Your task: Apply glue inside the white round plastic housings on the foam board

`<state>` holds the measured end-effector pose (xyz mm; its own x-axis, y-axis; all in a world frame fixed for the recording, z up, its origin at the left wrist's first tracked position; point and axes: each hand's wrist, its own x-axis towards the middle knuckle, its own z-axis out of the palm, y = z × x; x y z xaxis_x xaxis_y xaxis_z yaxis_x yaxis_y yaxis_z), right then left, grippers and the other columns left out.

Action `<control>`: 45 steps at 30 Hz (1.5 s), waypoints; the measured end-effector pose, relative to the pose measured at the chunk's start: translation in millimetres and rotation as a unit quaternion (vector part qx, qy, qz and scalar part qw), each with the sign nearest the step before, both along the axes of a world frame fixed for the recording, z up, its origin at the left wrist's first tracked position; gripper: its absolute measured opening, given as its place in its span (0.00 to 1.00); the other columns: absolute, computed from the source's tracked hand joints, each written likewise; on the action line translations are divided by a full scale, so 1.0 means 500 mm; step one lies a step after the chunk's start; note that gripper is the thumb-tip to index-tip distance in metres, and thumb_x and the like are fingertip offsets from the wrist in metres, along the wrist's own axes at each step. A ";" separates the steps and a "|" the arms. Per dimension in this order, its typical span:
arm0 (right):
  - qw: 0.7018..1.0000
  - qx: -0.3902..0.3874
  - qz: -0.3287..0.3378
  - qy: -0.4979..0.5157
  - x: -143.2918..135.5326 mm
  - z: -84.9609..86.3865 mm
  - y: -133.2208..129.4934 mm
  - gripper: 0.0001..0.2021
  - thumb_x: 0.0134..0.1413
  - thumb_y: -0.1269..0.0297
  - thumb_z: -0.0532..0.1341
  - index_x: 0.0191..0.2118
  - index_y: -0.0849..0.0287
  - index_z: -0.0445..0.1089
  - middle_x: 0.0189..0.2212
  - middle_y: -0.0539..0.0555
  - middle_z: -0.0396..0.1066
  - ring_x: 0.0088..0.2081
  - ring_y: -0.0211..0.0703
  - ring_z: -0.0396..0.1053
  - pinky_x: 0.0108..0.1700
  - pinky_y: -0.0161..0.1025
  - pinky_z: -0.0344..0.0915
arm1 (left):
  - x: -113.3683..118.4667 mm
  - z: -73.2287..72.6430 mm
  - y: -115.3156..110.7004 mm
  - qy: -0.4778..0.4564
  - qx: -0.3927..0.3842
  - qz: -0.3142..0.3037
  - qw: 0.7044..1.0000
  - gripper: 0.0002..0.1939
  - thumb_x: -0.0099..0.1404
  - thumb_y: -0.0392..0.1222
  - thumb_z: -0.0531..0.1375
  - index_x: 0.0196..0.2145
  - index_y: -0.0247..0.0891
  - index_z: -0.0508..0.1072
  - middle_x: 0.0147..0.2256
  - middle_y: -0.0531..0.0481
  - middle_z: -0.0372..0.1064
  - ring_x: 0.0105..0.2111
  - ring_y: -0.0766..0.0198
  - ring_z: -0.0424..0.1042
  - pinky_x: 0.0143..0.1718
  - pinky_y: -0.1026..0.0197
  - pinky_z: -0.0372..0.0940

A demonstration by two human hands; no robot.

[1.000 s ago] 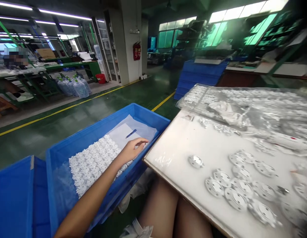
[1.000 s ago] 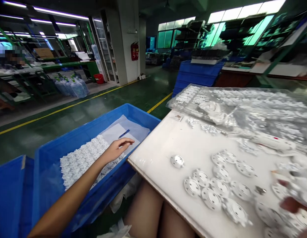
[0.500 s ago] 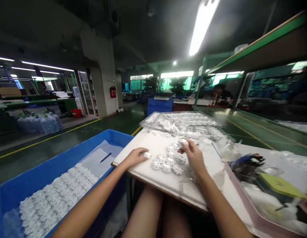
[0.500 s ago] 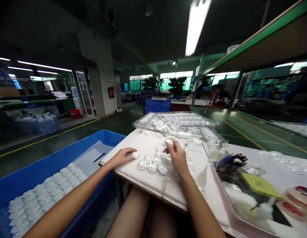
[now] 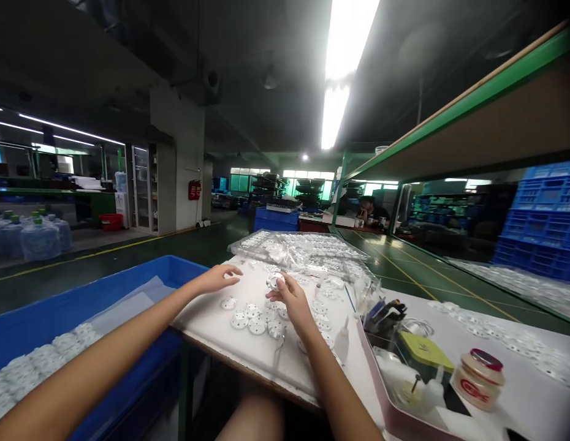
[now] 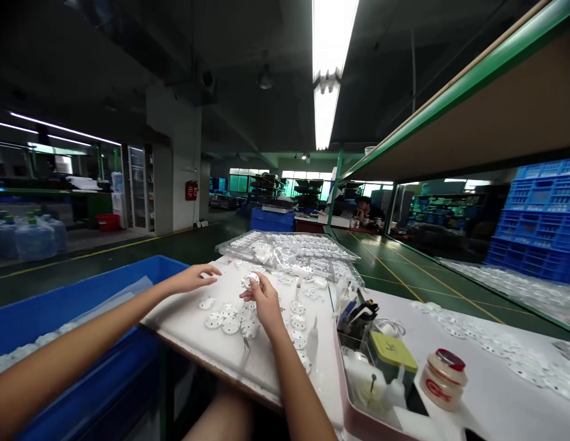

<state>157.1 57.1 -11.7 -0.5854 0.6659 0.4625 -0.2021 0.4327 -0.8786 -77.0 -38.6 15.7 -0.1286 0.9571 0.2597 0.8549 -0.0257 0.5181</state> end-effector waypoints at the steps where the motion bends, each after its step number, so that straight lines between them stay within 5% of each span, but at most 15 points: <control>1: 1.000 -0.001 -0.002 0.002 -0.002 -0.001 0.001 0.31 0.56 0.42 0.52 0.54 0.66 0.59 0.39 0.60 0.70 0.34 0.46 0.74 0.38 0.42 0.72 | 0.005 0.015 0.013 0.014 0.001 -0.003 1.000 0.21 0.62 0.51 0.53 0.48 0.39 0.72 0.51 0.42 0.69 0.49 0.52 0.68 0.47 0.57 0.63; 4: 1.000 0.000 -0.029 0.009 -0.007 -0.010 0.007 0.32 0.54 0.42 0.53 0.53 0.65 0.60 0.37 0.59 0.71 0.35 0.46 0.73 0.39 0.43 0.71 | 0.021 0.047 0.035 0.059 -0.012 -0.017 0.998 0.20 0.61 0.49 0.54 0.48 0.39 0.71 0.50 0.44 0.69 0.49 0.54 0.67 0.48 0.59 0.61; 11: 0.994 -0.007 -0.106 0.015 -0.003 -0.024 0.018 0.31 0.53 0.43 0.56 0.56 0.60 0.60 0.31 0.55 0.72 0.36 0.46 0.72 0.48 0.48 0.65 | 0.020 0.060 0.013 0.148 -0.130 -0.017 0.980 0.18 0.59 0.43 0.58 0.47 0.37 0.71 0.50 0.42 0.67 0.50 0.52 0.64 0.51 0.54 0.57; 16: 0.993 -0.054 -0.099 0.028 0.003 -0.012 0.018 0.31 0.54 0.44 0.55 0.55 0.64 0.58 0.30 0.56 0.72 0.34 0.46 0.72 0.42 0.44 0.68 | -0.028 0.075 0.113 0.190 -0.173 -0.014 0.966 0.13 0.63 0.43 0.59 0.45 0.34 0.70 0.45 0.44 0.68 0.44 0.58 0.68 0.46 0.50 0.64; 22: 0.995 -0.065 -0.077 0.004 0.007 -0.011 0.012 0.27 0.55 0.45 0.55 0.52 0.63 0.61 0.28 0.54 0.72 0.33 0.44 0.71 0.40 0.41 0.67 | -0.055 -0.018 0.267 0.161 -0.110 0.047 0.980 0.16 0.66 0.45 0.57 0.48 0.34 0.68 0.46 0.44 0.67 0.43 0.59 0.70 0.44 0.50 0.67; 25: 0.996 -0.066 -0.063 -0.020 0.003 0.004 0.012 0.26 0.56 0.45 0.54 0.52 0.62 0.61 0.27 0.54 0.72 0.33 0.44 0.71 0.39 0.41 0.66 | -0.059 -0.068 0.303 0.119 -0.083 0.071 0.987 0.16 0.65 0.45 0.57 0.46 0.33 0.69 0.45 0.44 0.68 0.42 0.59 0.70 0.43 0.51 0.67; 29: 0.991 -0.050 -0.041 -0.113 -0.021 0.049 0.025 0.23 0.59 0.47 0.53 0.53 0.59 0.61 0.28 0.53 0.72 0.32 0.43 0.70 0.38 0.41 0.65 | -0.071 -0.100 0.333 0.053 -0.051 0.079 0.994 0.13 0.65 0.46 0.57 0.42 0.33 0.70 0.41 0.46 0.69 0.40 0.61 0.70 0.43 0.52 0.67; 33: 0.986 -0.075 0.023 -0.147 -0.051 0.067 0.052 0.21 0.59 0.51 0.53 0.52 0.60 0.60 0.27 0.54 0.72 0.32 0.43 0.71 0.36 0.40 0.65 | -0.088 -0.100 0.333 -0.030 -0.021 0.067 0.997 0.12 0.64 0.46 0.58 0.34 0.32 0.71 0.33 0.48 0.70 0.34 0.63 0.71 0.38 0.55 0.67; 36: 0.984 -0.127 0.039 -0.115 -0.057 0.044 0.067 0.23 0.59 0.50 0.53 0.52 0.62 0.58 0.25 0.54 0.72 0.30 0.42 0.71 0.35 0.38 0.65 | -0.086 -0.076 0.307 -0.117 -0.017 0.023 0.993 0.16 0.61 0.51 0.59 0.30 0.33 0.71 0.26 0.47 0.71 0.25 0.63 0.70 0.28 0.58 0.67; 39: 0.980 -0.164 0.041 -0.107 -0.044 0.023 0.069 0.25 0.59 0.47 0.54 0.53 0.62 0.56 0.25 0.54 0.72 0.29 0.42 0.71 0.35 0.38 0.65 | -0.053 -0.044 0.273 -0.210 -0.017 -0.044 0.977 0.20 0.60 0.55 0.59 0.35 0.31 0.72 0.30 0.43 0.74 0.25 0.61 0.74 0.28 0.58 0.70; 42: 0.977 -0.183 0.057 -0.093 -0.025 0.025 0.070 0.26 0.58 0.47 0.55 0.54 0.61 0.56 0.28 0.55 0.72 0.31 0.42 0.72 0.37 0.39 0.67 | -0.004 -0.027 0.243 -0.316 -0.007 -0.094 0.944 0.20 0.58 0.51 0.62 0.41 0.32 0.71 0.32 0.45 0.75 0.32 0.60 0.76 0.38 0.57 0.71; 45: 0.972 -0.216 0.047 -0.079 -0.015 0.036 0.076 0.26 0.55 0.50 0.60 0.55 0.58 0.58 0.37 0.57 0.72 0.36 0.43 0.72 0.41 0.41 0.68 | 0.033 -0.024 0.219 -0.453 -0.038 -0.160 0.876 0.15 0.50 0.40 0.70 0.34 0.32 0.74 0.29 0.48 0.75 0.29 0.62 0.76 0.36 0.58 0.72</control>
<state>149.7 94.9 6.2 -0.6945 0.7178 0.0501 -0.0698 0.0021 -0.9976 -60.6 71.1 3.8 0.0280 0.9919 0.1238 0.0468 -0.1251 0.9910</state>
